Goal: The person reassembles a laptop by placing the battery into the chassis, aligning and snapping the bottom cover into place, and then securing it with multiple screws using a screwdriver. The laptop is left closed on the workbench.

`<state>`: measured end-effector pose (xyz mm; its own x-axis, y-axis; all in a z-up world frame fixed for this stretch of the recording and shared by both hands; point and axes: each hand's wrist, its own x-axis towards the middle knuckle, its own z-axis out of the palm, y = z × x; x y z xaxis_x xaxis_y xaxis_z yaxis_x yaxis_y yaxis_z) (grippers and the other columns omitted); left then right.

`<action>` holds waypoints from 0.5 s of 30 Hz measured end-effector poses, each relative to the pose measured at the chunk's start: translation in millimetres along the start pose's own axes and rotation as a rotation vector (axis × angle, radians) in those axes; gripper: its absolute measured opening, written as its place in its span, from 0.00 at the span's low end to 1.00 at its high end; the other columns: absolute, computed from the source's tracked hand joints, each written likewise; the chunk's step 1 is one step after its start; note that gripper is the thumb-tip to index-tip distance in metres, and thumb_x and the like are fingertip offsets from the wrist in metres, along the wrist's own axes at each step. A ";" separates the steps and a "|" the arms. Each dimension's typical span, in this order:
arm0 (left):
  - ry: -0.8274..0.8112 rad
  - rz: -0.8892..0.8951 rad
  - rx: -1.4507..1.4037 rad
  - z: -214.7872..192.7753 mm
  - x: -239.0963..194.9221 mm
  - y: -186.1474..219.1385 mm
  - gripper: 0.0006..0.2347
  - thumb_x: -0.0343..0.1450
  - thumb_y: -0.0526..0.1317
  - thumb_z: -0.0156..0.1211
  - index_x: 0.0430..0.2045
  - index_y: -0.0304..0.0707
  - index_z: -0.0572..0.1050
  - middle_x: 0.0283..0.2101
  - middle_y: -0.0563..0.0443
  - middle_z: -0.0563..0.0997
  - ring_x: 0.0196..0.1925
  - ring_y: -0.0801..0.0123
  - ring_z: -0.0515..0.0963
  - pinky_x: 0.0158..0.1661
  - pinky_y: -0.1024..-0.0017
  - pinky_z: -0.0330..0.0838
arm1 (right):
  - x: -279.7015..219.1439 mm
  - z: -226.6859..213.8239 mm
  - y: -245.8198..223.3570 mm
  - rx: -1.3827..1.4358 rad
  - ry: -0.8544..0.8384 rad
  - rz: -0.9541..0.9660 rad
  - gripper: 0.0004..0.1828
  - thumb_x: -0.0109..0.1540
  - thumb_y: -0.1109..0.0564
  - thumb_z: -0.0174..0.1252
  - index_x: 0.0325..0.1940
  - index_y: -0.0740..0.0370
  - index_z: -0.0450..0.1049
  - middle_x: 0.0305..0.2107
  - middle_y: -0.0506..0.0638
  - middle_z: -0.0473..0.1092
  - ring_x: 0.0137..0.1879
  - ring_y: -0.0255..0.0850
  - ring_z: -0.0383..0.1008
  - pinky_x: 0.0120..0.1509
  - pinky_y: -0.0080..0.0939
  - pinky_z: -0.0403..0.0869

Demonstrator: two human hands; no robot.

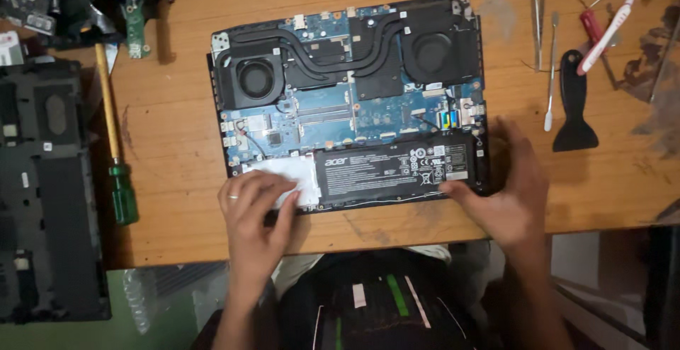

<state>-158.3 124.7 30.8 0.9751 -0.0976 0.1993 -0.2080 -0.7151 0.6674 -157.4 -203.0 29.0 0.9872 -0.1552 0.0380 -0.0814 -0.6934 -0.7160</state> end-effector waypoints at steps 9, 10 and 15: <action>-0.057 0.024 0.015 17.7 -3.9 6.3 0.12 0.64 0.43 0.73 0.35 0.39 0.82 0.40 0.53 0.80 0.51 0.60 0.75 0.59 0.56 0.56 | 0.3 8.6 -17.6 -0.236 0.043 -0.041 0.53 0.48 0.45 0.80 0.71 0.63 0.62 0.49 0.60 0.68 0.53 0.53 0.75 0.55 0.52 0.76; -0.056 0.011 0.025 18.6 -3.5 7.2 0.13 0.62 0.45 0.73 0.34 0.40 0.83 0.40 0.53 0.80 0.51 0.60 0.75 0.58 0.57 0.56 | 0.3 8.5 -17.8 -0.233 0.038 -0.029 0.53 0.48 0.44 0.80 0.70 0.63 0.62 0.48 0.60 0.68 0.52 0.53 0.74 0.54 0.52 0.75; -0.077 -0.030 0.037 20.8 -1.7 8.0 0.11 0.62 0.45 0.74 0.31 0.40 0.83 0.38 0.54 0.80 0.49 0.60 0.75 0.57 0.58 0.56 | 0.3 8.6 -17.0 -0.279 0.020 -0.032 0.54 0.48 0.42 0.79 0.71 0.63 0.62 0.48 0.62 0.67 0.52 0.56 0.73 0.52 0.55 0.74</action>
